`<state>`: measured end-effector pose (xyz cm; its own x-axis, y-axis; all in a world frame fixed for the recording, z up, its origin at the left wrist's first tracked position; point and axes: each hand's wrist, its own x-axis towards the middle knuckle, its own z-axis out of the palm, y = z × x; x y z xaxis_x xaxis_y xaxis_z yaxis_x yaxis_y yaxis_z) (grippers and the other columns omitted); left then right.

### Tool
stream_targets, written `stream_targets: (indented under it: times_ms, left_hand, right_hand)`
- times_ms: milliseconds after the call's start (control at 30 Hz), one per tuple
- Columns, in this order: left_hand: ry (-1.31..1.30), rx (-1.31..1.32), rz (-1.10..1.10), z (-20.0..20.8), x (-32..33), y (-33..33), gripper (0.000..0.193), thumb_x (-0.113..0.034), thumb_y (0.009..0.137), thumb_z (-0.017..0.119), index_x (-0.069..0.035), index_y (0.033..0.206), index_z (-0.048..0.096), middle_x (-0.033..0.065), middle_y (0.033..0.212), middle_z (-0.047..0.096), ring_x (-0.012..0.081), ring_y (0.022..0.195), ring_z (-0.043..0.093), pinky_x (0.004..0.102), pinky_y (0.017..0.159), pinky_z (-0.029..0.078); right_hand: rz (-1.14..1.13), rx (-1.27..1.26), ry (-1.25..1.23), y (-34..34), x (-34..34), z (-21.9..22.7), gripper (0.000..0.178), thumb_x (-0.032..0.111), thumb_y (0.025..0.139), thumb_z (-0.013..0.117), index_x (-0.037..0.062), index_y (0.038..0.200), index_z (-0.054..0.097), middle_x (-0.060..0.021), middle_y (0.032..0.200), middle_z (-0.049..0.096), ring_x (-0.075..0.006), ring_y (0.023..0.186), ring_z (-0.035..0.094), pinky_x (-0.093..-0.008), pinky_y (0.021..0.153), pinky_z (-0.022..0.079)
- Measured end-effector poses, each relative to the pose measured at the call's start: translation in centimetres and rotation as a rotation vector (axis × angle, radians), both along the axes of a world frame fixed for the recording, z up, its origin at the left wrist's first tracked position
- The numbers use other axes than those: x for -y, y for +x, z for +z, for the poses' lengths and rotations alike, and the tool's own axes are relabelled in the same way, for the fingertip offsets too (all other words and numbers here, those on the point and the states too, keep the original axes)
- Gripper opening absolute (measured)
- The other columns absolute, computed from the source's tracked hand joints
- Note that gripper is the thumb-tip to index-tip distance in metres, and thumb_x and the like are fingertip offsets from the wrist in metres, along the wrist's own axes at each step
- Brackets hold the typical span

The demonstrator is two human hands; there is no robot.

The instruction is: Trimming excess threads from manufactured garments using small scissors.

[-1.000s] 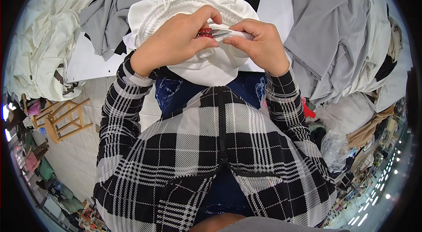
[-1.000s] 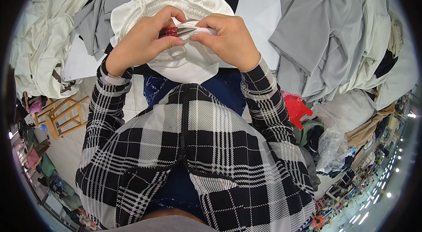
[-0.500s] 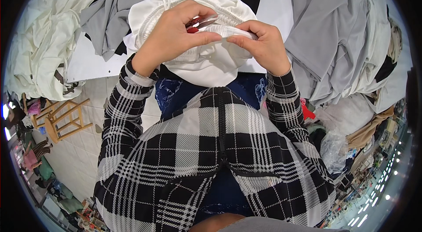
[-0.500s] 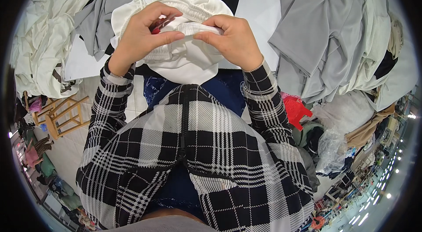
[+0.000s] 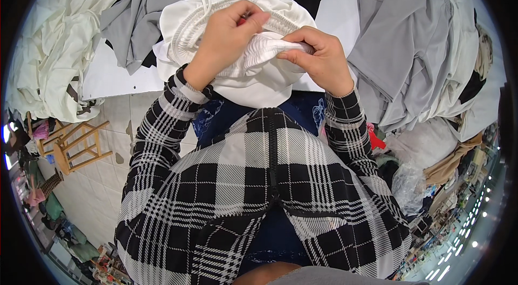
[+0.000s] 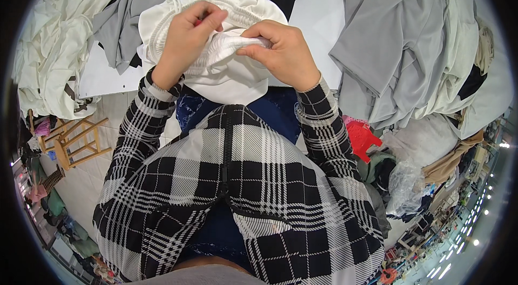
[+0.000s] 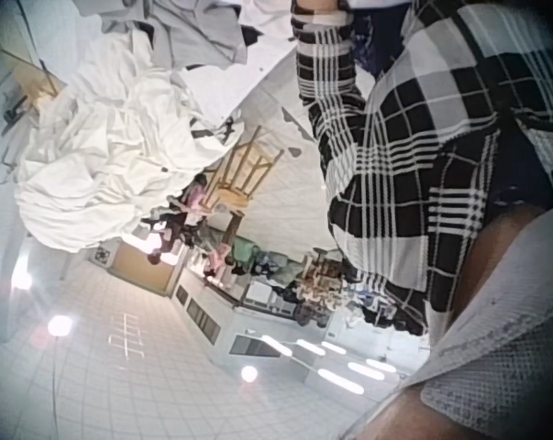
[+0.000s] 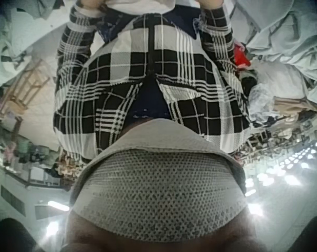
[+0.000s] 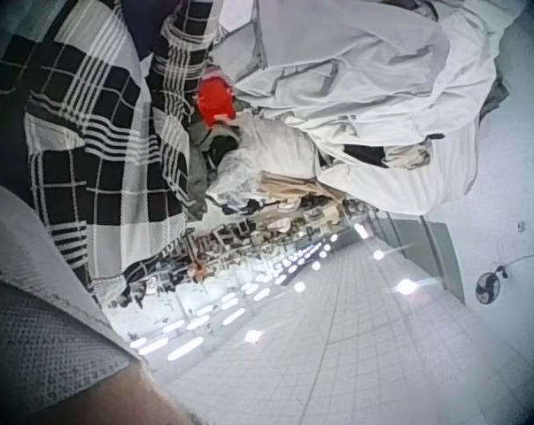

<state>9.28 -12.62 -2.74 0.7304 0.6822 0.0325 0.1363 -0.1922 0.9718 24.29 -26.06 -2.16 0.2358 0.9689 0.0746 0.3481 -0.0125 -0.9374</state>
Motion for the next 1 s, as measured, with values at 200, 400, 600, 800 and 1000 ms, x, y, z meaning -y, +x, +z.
stream_targets:
  times_ms: [200,400,600,800,1000]
  left_hand:
    - [-0.376,-0.184,-0.347,1.6,-0.8,-1.5,0.032,-0.017,0.078,0.069,-0.002,0.105,0.061,-0.0059,0.076,0.056,-0.0004,0.062,0.044,0.0144,0.053,0.034]
    - [-0.118,-0.115,-0.159,2.3,-1.4,-2.4,0.024,-0.012,0.077,0.066,-0.003,0.099,0.063,-0.0027,0.076,0.057,0.003,0.065,0.05,0.0168,0.059,0.04]
    - [-0.458,-0.133,-0.299,3.9,-1.5,-2.7,0.046,-0.019,0.074,0.071,-0.008,0.116,0.055,-0.0028,0.088,0.055,0.0032,0.067,0.046,0.0148,0.058,0.035]
    - [0.501,-0.026,-0.121,2.0,1.2,-2.6,0.059,-0.016,0.067,0.078,-0.009,0.12,0.053,0.0051,0.111,0.055,0.0109,0.082,0.055,0.0207,0.065,0.044]
    - [-0.054,-0.1,-0.27,0.8,-0.6,-3.6,0.029,-0.014,0.081,0.066,0.0,0.106,0.06,-0.0026,0.079,0.06,0.0029,0.069,0.05,0.0171,0.06,0.041]
  right_hand:
    - [-0.129,-0.081,0.154,0.7,0.2,-1.2,0.023,0.006,0.07,0.073,0.004,0.091,0.065,-0.0057,0.088,0.06,-0.0143,0.08,0.059,-0.0238,0.068,0.046]
    - [-0.337,0.477,0.33,-1.3,0.6,-0.6,0.046,0.007,0.063,0.074,0.0086,0.106,0.06,-0.0091,0.11,0.053,-0.0293,0.105,0.048,-0.0382,0.09,0.036]
    - [-0.208,0.585,0.321,-0.6,-0.4,-1.3,0.032,0.011,0.07,0.069,0.0086,0.101,0.062,-0.0086,0.104,0.059,-0.0246,0.1,0.054,-0.0369,0.092,0.033]
    - [-0.115,0.188,0.069,0.0,-1.2,0.4,0.016,0.015,0.08,0.064,0.005,0.093,0.066,-0.0068,0.078,0.065,-0.0179,0.073,0.061,-0.0284,0.069,0.044]
    - [0.022,-0.516,-0.266,0.5,-1.1,1.3,0.025,0.022,0.089,0.059,-0.0005,0.097,0.066,-0.0001,0.083,0.064,-0.0059,0.077,0.057,-0.0192,0.07,0.045]
